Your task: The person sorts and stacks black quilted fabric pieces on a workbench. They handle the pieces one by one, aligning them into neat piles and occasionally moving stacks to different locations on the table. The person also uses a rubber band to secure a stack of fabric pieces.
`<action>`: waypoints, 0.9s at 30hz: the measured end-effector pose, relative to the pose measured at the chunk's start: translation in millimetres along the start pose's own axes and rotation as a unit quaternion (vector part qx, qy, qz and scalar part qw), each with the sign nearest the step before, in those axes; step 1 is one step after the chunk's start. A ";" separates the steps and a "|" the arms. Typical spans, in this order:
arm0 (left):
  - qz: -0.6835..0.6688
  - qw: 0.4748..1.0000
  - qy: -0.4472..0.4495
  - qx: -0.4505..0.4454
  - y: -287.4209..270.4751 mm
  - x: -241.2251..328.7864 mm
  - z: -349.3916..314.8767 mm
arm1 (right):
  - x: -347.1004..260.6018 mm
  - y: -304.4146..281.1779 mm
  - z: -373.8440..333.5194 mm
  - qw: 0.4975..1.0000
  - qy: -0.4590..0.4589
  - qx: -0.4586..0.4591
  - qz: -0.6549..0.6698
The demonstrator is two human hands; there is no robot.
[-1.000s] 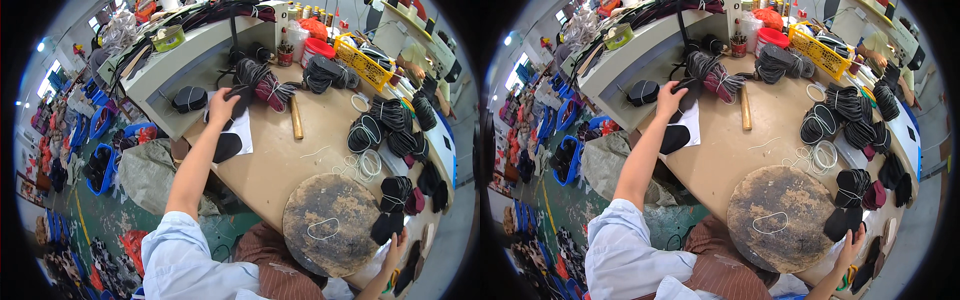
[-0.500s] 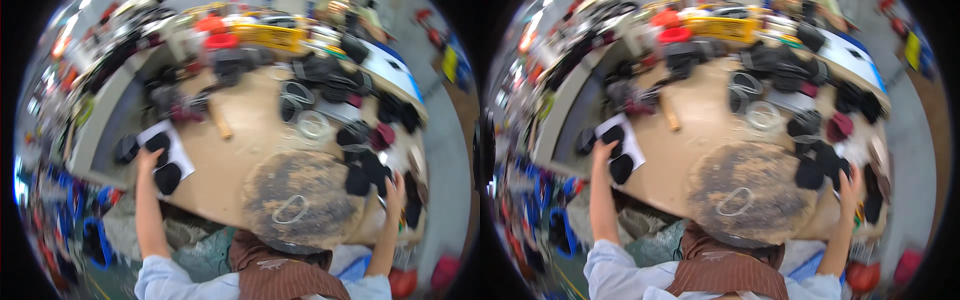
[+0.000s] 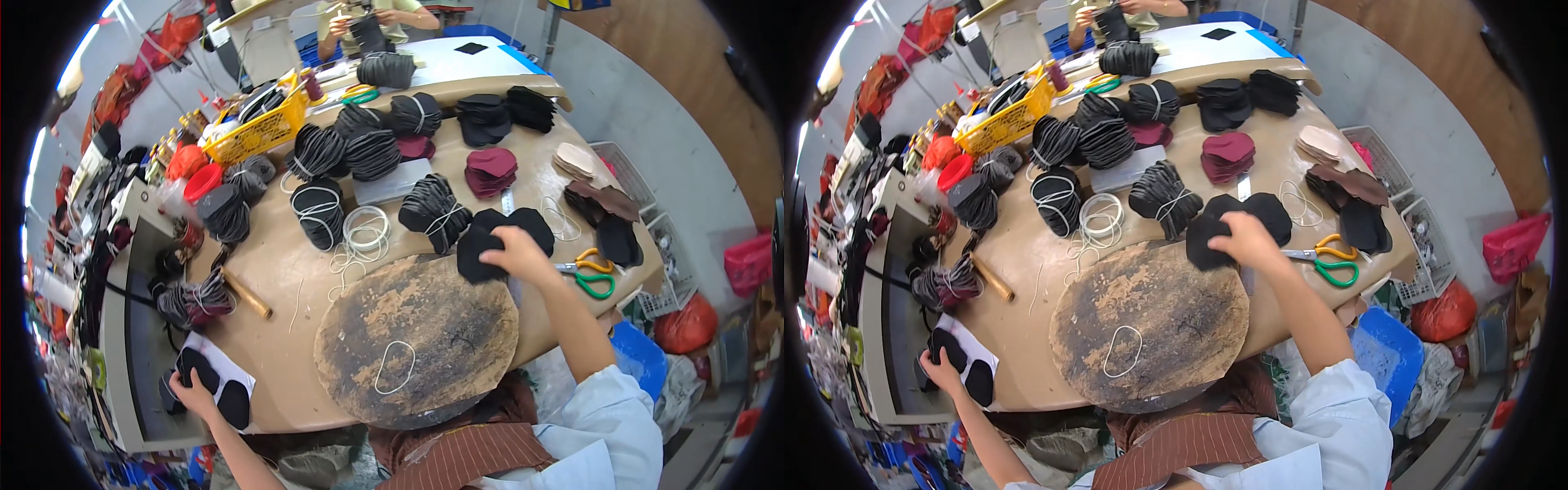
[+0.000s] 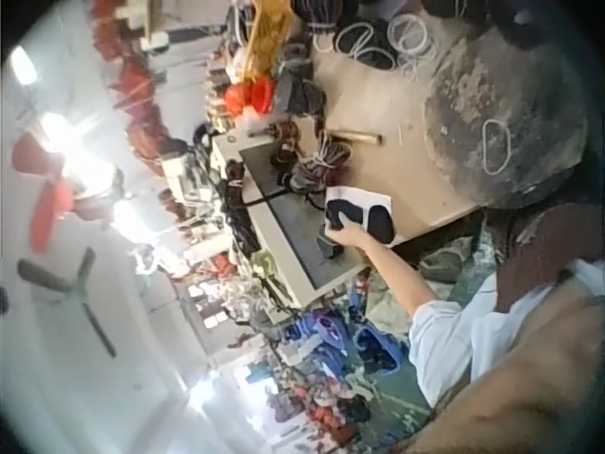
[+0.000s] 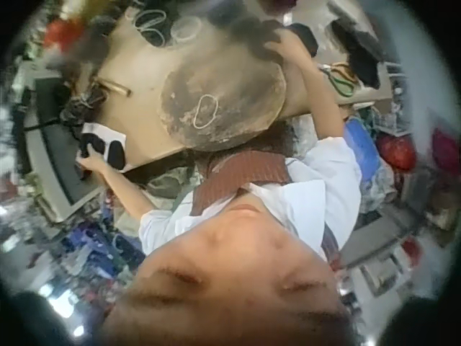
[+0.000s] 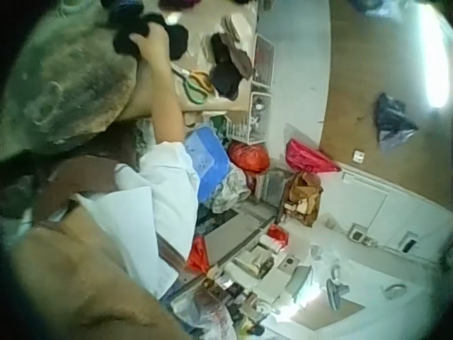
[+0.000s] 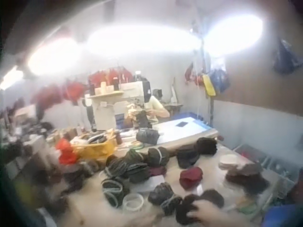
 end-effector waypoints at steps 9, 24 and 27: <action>-0.616 0.763 -0.103 -0.167 -3.7 157.3 -40.1 | 43.3 -53.4 3.5 0.976 -0.030 0.209 0.055; -0.651 0.482 -0.256 -0.528 122.8 322.3 -219.0 | 110.5 -63.1 -22.9 0.981 0.095 0.166 -0.015; -0.659 0.459 -0.279 -0.527 124.9 324.5 -223.7 | 101.6 -64.9 -23.9 0.976 0.046 0.214 -0.017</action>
Point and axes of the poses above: each hand's wrist, its own z-axis towards the middle knuckle, its own y-axis out of the palm, x = y × z, the point moved 10 cm from there along z, towards the middle knuckle, and after that the axes turned 9 degrees about -x, right-handed, at the moved point
